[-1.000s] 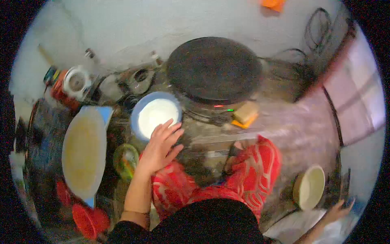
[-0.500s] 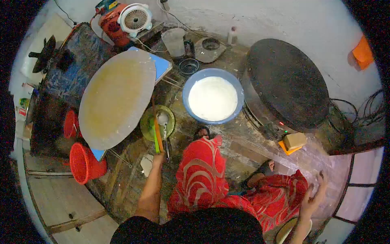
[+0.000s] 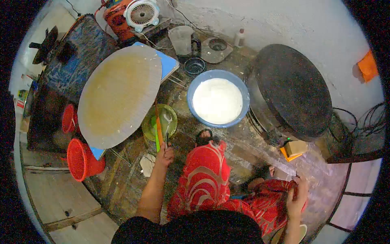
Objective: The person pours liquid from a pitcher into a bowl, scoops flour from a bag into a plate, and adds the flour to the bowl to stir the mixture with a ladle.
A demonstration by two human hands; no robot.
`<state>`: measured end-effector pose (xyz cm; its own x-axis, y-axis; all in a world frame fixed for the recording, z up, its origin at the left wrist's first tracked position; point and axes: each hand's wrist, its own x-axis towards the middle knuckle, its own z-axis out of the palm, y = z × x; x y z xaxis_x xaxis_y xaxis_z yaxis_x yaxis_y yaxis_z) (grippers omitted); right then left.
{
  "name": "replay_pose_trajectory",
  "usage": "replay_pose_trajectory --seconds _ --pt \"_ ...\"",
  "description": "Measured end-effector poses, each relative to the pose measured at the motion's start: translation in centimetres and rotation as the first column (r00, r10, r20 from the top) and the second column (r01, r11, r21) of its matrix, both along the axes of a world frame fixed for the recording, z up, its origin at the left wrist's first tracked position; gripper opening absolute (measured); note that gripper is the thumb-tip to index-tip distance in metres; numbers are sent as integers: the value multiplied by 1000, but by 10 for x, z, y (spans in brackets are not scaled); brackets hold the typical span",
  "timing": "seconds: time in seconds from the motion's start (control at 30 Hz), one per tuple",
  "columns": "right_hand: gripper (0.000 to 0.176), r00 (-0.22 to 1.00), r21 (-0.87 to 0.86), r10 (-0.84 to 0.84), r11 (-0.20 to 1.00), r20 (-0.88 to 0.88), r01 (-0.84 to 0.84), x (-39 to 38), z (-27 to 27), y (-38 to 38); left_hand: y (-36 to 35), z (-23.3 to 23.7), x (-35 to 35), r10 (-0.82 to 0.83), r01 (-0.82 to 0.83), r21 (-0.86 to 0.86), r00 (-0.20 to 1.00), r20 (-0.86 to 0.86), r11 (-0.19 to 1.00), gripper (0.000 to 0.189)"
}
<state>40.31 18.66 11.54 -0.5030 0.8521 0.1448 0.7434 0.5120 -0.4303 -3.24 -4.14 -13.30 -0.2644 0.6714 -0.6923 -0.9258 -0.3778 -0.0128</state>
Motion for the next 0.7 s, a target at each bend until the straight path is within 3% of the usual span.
replay_pose_trajectory --seconds 0.07,0.13,0.17,0.2,0.23,0.27,0.37,0.47,0.53,0.6,0.67,0.7 --pt "34 1000 -46 5 999 5 -5 -2 -3 0 0 12 9 56 -60 65 997 57 996 31" --pt "35 1000 -89 9 996 8 -8 -6 -5 0 -1 39 23 29 -29 7 998 -50 1000 31" --pt "35 998 -30 69 997 1 -69 -11 -5 0 0 53 30 31 -30 11 998 -53 999 31" --pt "35 992 30 128 991 -3 -128 -17 -4 0 1 68 36 -73 29 -184 969 -236 983 29" --pt "33 994 -90 94 991 -53 -99 -22 -2 0 1 83 41 -205 48 -378 899 -387 925 27" --pt "33 994 -84 93 992 -57 -97 -30 0 0 1 98 41 -205 48 -373 897 -392 926 27" --pt "30 949 -31 242 967 -203 -253 -68 8 1 14 151 35 -480 194 -535 743 -466 822 18" --pt "27 874 -120 337 909 -349 -399 -97 -8 18 46 197 30 -531 314 -453 676 -511 835 19" --pt "20 835 -232 306 865 -457 -444 -128 -20 26 75 219 35 -461 400 -231 726 -510 887 17" --pt "24 856 -682 4 602 -517 -414 -164 -20 35 109 239 59 -411 421 -109 741 -531 901 15" --pt "39 822 -892 -348 207 -451 -401 -197 -8 35 137 261 95 -371 422 -24 767 -523 906 13" --pt "39 819 -890 -350 215 -454 -402 -202 -17 42 151 272 114 -352 411 16 800 -486 912 10"
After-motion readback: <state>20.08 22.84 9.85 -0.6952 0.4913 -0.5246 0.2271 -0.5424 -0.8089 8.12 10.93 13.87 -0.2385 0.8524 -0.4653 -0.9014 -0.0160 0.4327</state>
